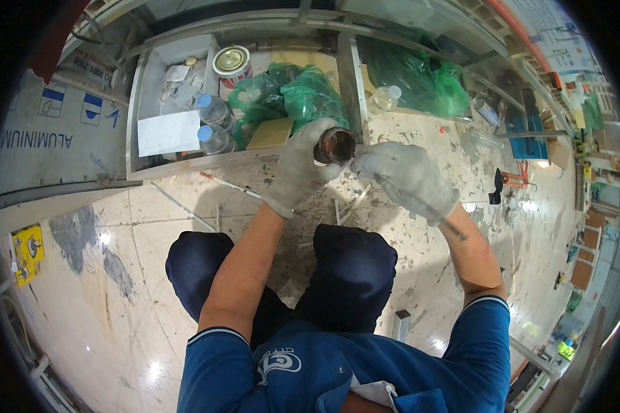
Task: The person sits on the floor and uses a thin metal rod to scrape the inside of a short metal pipe. They repeatedly insert the rod, rotate it, and withdraw it to remove dark residue from the pipe's interior.
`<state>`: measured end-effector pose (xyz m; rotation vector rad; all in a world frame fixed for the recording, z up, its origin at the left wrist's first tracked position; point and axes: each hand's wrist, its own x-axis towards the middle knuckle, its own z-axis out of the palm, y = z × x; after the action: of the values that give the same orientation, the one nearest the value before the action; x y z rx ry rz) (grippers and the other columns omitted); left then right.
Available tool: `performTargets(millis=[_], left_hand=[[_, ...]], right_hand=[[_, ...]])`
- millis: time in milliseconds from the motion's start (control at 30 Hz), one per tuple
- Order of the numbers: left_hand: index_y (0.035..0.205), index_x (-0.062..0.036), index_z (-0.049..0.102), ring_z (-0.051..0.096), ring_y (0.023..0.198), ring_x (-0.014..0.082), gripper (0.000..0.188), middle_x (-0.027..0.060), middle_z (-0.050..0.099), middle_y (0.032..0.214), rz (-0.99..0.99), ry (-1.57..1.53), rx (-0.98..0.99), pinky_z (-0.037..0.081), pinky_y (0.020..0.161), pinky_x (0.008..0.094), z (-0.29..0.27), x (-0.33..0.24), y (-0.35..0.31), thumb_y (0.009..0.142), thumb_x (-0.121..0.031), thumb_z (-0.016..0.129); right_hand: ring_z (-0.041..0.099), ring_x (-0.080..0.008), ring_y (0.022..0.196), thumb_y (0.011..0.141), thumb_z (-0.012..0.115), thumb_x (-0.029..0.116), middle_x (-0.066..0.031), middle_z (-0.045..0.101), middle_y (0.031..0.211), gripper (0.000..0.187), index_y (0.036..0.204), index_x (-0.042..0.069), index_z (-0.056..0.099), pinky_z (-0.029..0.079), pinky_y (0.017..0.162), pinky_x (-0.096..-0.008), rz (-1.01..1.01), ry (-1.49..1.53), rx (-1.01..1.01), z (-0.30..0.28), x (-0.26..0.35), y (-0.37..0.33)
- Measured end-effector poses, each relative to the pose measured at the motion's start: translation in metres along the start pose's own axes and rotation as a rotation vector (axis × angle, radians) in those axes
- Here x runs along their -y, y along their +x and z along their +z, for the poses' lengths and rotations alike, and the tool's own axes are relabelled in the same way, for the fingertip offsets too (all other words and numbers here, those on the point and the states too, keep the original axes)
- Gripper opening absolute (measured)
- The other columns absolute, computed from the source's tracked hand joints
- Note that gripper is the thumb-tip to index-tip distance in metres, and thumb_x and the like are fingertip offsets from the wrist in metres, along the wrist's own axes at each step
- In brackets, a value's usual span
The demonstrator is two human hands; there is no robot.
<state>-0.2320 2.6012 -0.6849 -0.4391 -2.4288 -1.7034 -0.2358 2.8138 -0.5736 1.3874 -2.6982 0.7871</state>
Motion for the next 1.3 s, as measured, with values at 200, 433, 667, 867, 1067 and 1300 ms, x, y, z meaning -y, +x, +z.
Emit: performTargets(millis=[200, 433, 667, 867, 1067, 1300], left_hand=[[0.13, -0.0062, 0.059, 0.071, 0.106, 0.0309, 0.07, 0.0148, 0.069, 0.117, 0.09, -0.001, 0.022, 0.057, 0.092, 0.0368, 0.004, 0.0, 0.0, 0.068, -0.012, 0.09], [0.126, -0.0061, 0.059, 0.07, 0.105, 0.0316, 0.066, 0.0148, 0.069, 0.115, 0.08, 0.021, 0.002, 0.056, 0.091, 0.0389, 0.003, 0.002, 0.001, 0.068, -0.012, 0.09], [0.129, -0.0053, 0.058, 0.071, 0.106, 0.0302, 0.069, 0.0153, 0.07, 0.117, 0.127, 0.036, -0.002, 0.057, 0.092, 0.0375, 0.005, 0.004, 0.002, 0.068, -0.013, 0.091], [0.124, -0.0076, 0.058, 0.067, 0.107, 0.0353, 0.065, 0.0152, 0.068, 0.115, 0.098, -0.024, -0.012, 0.054, 0.092, 0.0419, 0.005, 0.002, 0.0, 0.066, -0.008, 0.086], [0.124, -0.0075, 0.058, 0.067, 0.108, 0.0354, 0.066, 0.0152, 0.067, 0.116, 0.098, -0.012, 0.007, 0.054, 0.094, 0.0421, 0.007, 0.005, -0.002, 0.065, -0.007, 0.086], [0.132, -0.0101, 0.056, 0.071, 0.104, 0.0308, 0.074, 0.0146, 0.07, 0.113, 0.207, 0.014, -0.023, 0.058, 0.089, 0.0391, 0.008, 0.006, -0.002, 0.068, -0.012, 0.092]], right_hand=[[0.074, -0.0281, 0.092, 0.093, 0.068, 0.005, -0.0123, 0.075, 0.105, 0.02, 0.112, 0.007, 0.076, 0.061, 0.083, -0.0393, 0.393, 0.5, -0.112, 0.002, -0.002, -0.005], [0.074, -0.0312, 0.1, 0.097, 0.065, 0.006, -0.0156, 0.075, 0.113, 0.016, 0.108, 0.002, 0.076, 0.06, 0.087, -0.0367, 0.138, 0.211, -0.097, 0.006, -0.001, -0.01], [0.072, -0.0321, 0.102, 0.079, 0.065, -0.008, -0.0102, 0.074, 0.114, 0.035, 0.108, 0.008, 0.076, 0.061, 0.085, -0.0399, 0.192, 0.412, -0.14, 0.005, -0.003, -0.013], [0.074, -0.0315, 0.099, 0.086, 0.064, -0.006, -0.0148, 0.075, 0.11, 0.025, 0.107, 0.002, 0.074, 0.061, 0.084, -0.0387, 0.106, 0.138, -0.061, 0.003, -0.001, -0.01], [0.074, -0.0284, 0.093, 0.091, 0.062, 0.001, -0.0147, 0.075, 0.103, 0.019, 0.106, 0.002, 0.074, 0.061, 0.082, -0.0355, 0.186, 0.353, -0.041, 0.002, -0.002, -0.011], [0.074, -0.0151, 0.088, 0.102, 0.063, 0.017, -0.0129, 0.077, 0.098, 0.025, 0.108, -0.003, 0.076, 0.058, 0.078, -0.0289, 0.652, 0.737, -0.094, 0.012, -0.005, -0.007]])
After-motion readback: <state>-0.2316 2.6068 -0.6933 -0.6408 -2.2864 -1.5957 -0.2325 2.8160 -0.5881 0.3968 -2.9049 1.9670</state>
